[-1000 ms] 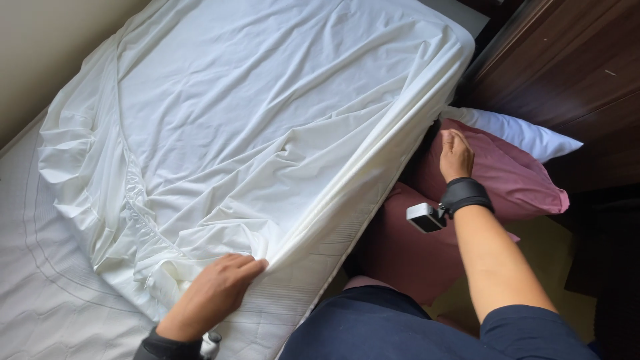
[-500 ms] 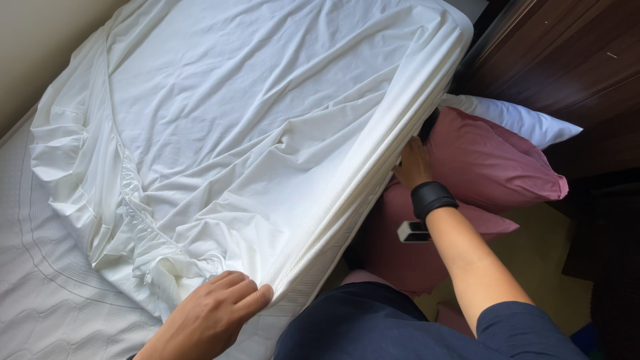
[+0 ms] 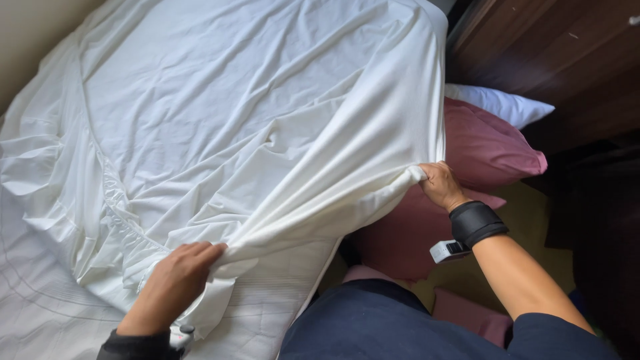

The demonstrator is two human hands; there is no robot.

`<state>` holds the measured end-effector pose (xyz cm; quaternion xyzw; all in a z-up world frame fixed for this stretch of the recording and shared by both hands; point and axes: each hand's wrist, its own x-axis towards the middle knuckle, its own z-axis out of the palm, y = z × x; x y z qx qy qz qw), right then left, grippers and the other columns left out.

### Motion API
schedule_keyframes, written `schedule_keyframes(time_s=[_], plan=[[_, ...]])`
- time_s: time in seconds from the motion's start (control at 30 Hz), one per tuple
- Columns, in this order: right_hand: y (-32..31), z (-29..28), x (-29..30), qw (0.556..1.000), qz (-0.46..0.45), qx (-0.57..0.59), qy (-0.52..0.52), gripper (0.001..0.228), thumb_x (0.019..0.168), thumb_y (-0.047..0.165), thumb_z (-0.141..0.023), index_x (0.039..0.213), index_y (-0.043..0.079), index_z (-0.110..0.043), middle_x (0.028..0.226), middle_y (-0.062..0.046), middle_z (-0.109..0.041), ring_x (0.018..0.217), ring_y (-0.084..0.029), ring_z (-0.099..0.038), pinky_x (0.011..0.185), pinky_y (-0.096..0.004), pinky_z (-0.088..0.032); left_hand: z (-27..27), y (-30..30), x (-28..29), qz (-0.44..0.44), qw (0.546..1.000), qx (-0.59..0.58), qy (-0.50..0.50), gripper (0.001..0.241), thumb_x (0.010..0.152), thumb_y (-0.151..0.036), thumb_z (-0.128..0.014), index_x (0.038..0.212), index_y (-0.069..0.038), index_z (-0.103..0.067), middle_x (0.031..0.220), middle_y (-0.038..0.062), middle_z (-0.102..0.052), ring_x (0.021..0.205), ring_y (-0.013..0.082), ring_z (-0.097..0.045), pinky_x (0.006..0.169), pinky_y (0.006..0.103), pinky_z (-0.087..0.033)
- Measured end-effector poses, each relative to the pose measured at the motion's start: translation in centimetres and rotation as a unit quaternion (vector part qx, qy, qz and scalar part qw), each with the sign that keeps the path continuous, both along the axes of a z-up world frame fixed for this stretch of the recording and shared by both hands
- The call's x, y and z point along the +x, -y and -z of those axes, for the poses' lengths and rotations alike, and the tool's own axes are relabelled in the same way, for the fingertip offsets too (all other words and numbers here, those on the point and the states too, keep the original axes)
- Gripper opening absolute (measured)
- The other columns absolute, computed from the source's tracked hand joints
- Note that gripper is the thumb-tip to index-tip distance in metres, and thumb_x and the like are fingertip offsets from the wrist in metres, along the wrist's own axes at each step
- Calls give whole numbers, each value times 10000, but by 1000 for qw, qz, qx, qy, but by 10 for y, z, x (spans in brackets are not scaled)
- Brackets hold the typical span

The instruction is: The person picks up a white pillow and places it on the bed, then picks up a pink pillow and places it on the bed. The person then removes a white fitted sheet from the mattress and places it on the floor.

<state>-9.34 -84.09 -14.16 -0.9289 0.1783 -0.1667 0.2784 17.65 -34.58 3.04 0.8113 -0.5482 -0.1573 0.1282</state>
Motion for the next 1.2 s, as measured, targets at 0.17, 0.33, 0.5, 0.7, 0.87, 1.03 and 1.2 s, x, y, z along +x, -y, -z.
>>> schedule_keyframes(time_s=[0.17,0.33,0.5,0.7,0.87,1.03,1.2], plan=[[-51,-33,-6,999,6,-15,-40,155,925,122,-605,945,98,-756,904,-124,-762,841,-324,-717,823,-430,-517,17,-31,22,-72,996,-10,49,359,772,15,-632,1111,-101,-647,994,68,-728,940,324,-692,803,435,-546],[-84,-46,-27,999,-14,-23,-29,200,896,68,-573,977,91,-755,959,-114,-770,903,-312,-716,860,-430,-515,38,-49,26,-95,992,-9,85,384,749,-4,-680,1115,-120,-662,1028,52,-729,974,296,-695,833,439,-540],[-69,-14,-56,997,-8,-49,-51,345,811,-18,-526,1038,87,-763,1042,-128,-769,1016,-325,-689,940,-450,-490,60,-31,2,-16,999,-19,30,317,779,-150,-780,1082,-151,-688,1073,33,-695,1034,265,-663,881,418,-530],[-53,17,-75,984,-16,-95,-149,447,765,-31,-539,1179,48,-688,1171,-142,-716,1174,-327,-633,1079,-440,-475,90,-57,11,-74,996,42,-24,343,817,-261,-774,1147,-201,-700,1174,25,-686,1175,269,-607,941,461,-486],[-50,60,-96,980,25,-120,-155,575,763,-59,-503,1318,45,-613,1361,-189,-622,1342,-365,-531,1091,-459,-448,167,-143,61,-371,907,198,11,623,861,-509,-725,1403,-251,-558,1386,78,-600,1295,296,-554,1012,529,-469],[-59,66,-64,966,114,-90,-215,517,892,7,-471,1363,154,-623,1441,-86,-615,1280,-362,-588,1070,-469,-480,214,-211,71,-568,796,204,-43,922,848,-677,-696,1561,-169,-406,1420,177,-608,1340,368,-557,1034,568,-488],[-59,87,-31,949,177,-85,-246,469,961,53,-463,1378,188,-630,1473,-44,-609,1256,-364,-616,1064,-475,-491,259,-224,79,-711,681,140,-105,1240,769,-796,-685,1664,-140,-132,1563,258,-438,1437,423,-450,1091,635,-429]])
